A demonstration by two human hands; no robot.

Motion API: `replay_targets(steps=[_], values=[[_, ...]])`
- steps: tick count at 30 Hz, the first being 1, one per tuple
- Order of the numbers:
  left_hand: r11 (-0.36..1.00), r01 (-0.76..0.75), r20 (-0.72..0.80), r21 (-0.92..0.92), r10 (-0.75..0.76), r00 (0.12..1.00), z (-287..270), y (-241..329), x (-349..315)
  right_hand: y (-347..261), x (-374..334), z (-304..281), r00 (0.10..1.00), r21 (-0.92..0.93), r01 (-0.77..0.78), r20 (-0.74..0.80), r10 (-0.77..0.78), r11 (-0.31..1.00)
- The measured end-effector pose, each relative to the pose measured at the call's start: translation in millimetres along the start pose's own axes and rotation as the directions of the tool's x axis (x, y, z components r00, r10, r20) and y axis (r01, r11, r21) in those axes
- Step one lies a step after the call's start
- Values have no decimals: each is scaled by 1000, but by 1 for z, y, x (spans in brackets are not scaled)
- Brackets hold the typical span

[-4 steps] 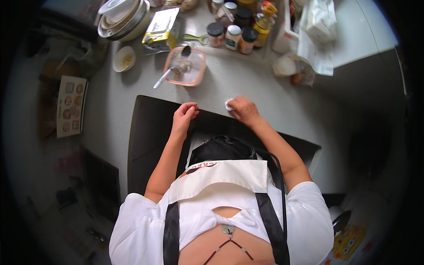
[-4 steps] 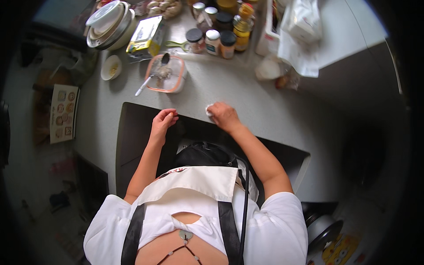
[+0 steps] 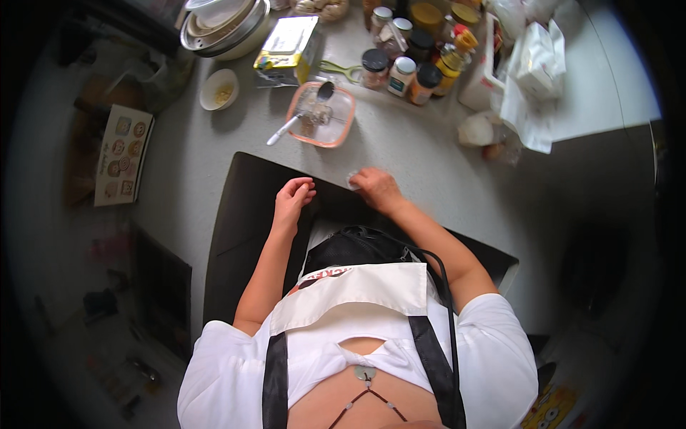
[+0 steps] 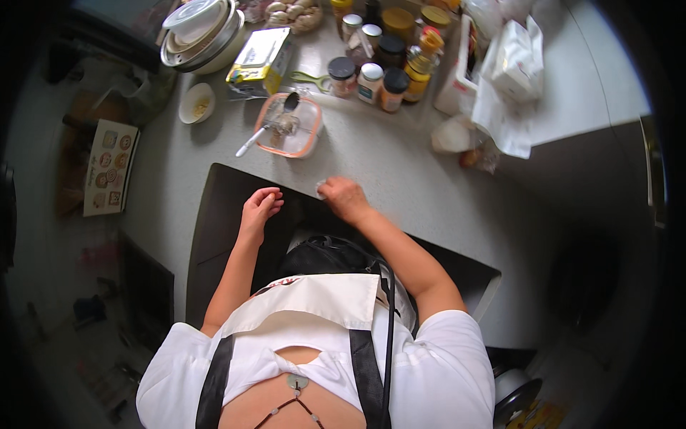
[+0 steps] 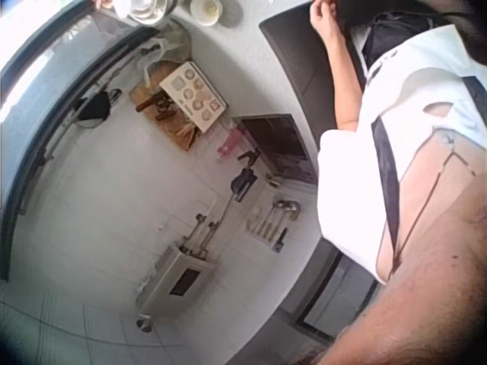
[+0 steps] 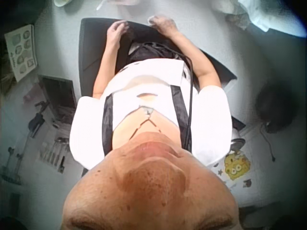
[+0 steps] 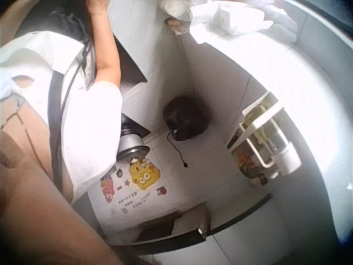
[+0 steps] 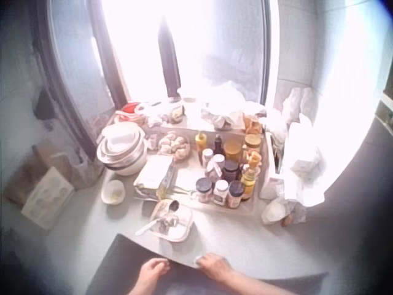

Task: The person wipes down the kitchen counter using a blue cloth, rinses the cloth in the sink, and then uses it to wipe a clear plastic storage container.

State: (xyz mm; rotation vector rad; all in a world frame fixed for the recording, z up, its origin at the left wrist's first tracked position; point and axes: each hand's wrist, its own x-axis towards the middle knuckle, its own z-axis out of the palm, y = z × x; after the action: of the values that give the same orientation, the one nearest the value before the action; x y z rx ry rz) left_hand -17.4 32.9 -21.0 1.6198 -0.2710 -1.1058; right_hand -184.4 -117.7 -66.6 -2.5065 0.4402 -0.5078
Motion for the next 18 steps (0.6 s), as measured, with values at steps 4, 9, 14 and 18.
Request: replay_targets(steps=[4,9,14,18], values=[[999,27,-83,-26,-29,996,-30,10,4,-12,37,16,998,-2,59,-1,-59,998],[998,19,-124,-59,-26,992,-59,27,20,16,30,-7,985,-80,-153,-94,145,985],[997,-16,-70,-75,11,998,-75,45,48,67,5,-73,735,-158,-649,-382,560,744],[996,-14,-27,-88,12,1000,-83,58,67,61,16,-51,689,-168,-707,-381,617,687]])
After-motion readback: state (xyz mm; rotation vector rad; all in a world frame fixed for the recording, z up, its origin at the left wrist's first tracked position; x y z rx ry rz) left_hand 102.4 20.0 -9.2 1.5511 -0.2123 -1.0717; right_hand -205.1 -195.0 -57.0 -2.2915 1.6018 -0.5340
